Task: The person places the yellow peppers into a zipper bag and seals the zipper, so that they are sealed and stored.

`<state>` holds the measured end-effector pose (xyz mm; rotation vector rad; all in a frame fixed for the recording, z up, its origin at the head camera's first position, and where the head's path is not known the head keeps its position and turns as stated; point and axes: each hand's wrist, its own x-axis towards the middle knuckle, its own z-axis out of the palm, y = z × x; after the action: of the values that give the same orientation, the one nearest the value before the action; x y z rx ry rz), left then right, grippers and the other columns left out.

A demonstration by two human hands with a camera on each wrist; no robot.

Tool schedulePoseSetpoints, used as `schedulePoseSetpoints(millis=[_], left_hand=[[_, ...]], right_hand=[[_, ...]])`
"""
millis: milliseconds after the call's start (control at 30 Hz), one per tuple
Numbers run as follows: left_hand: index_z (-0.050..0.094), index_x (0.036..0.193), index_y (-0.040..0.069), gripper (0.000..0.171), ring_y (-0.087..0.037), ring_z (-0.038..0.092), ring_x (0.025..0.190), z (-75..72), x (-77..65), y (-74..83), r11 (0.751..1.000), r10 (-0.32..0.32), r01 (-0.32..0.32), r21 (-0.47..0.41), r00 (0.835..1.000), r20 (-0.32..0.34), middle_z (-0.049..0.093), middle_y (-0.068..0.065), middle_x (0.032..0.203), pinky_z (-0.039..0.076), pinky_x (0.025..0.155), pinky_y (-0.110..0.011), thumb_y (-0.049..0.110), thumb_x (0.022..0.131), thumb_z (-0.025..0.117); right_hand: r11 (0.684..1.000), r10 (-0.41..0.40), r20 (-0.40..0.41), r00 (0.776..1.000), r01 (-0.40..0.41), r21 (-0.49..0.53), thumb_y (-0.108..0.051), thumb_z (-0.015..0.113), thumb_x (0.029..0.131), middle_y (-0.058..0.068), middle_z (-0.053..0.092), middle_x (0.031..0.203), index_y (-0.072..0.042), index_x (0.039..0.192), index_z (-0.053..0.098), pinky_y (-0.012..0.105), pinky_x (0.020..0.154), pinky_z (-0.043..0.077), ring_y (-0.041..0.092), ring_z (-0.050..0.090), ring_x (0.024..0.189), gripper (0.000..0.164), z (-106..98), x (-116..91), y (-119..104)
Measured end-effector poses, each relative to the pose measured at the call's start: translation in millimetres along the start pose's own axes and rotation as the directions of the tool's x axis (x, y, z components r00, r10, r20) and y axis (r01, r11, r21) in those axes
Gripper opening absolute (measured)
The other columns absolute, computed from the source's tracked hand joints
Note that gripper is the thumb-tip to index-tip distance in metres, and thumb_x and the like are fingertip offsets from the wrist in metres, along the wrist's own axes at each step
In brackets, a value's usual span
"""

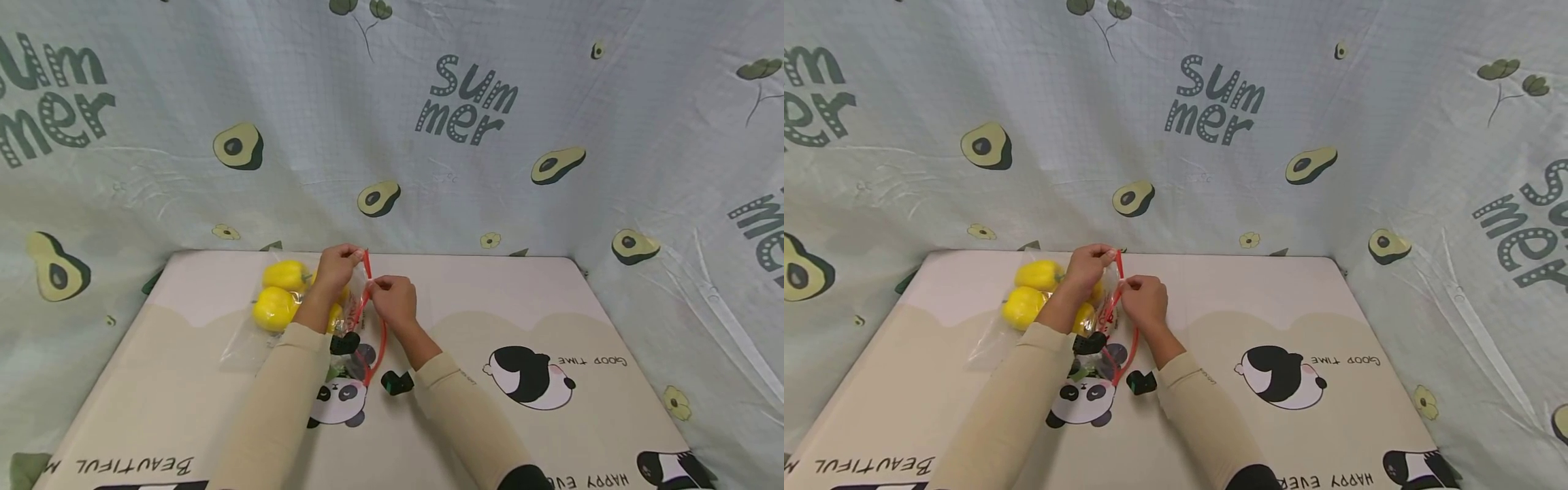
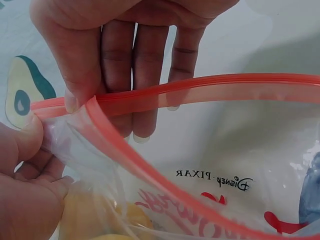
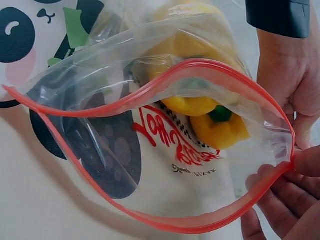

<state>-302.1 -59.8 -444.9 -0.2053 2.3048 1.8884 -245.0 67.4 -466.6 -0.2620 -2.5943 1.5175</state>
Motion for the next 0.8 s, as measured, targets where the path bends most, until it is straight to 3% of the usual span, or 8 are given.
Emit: schedulePoseSetpoints(millis=[600, 800], left_hand=[[0.069, 0.128, 0.005, 0.031, -0.027, 0.051, 0.115, -2.3, 0.0, 4.3, 1.0, -0.016, 0.016, -0.026, 1.0, -0.001, 0.062, -0.015, 0.129, 0.047, 0.115, -0.043, 0.026, 0.109, 0.055], [0.067, 0.131, 0.008, 0.031, -0.028, 0.052, 0.118, -1.6, 2.1, 6.3, 0.998, -0.055, 0.054, -0.043, 0.998, -0.014, 0.06, -0.013, 0.132, 0.047, 0.117, -0.044, 0.026, 0.109, 0.055]], right_hand=[[1.0, -0.01, -0.001, 1.0, 0.01, -0.01, -0.024, 0.072, 0.094, 0.007, 0.08, 0.086, -0.007, 0.095, 0.084, 0.024, 0.059, 0.049, 0.016, 0.064, 0.072, 0.021, -0.3, -6.0, 5.5], [1.0, -0.016, 0.002, 1.0, 0.016, -0.014, -0.024, 0.072, 0.094, 0.007, 0.08, 0.085, -0.007, 0.092, 0.084, 0.024, 0.058, 0.048, 0.016, 0.063, 0.071, 0.021, -0.7, -5.8, 8.5]])
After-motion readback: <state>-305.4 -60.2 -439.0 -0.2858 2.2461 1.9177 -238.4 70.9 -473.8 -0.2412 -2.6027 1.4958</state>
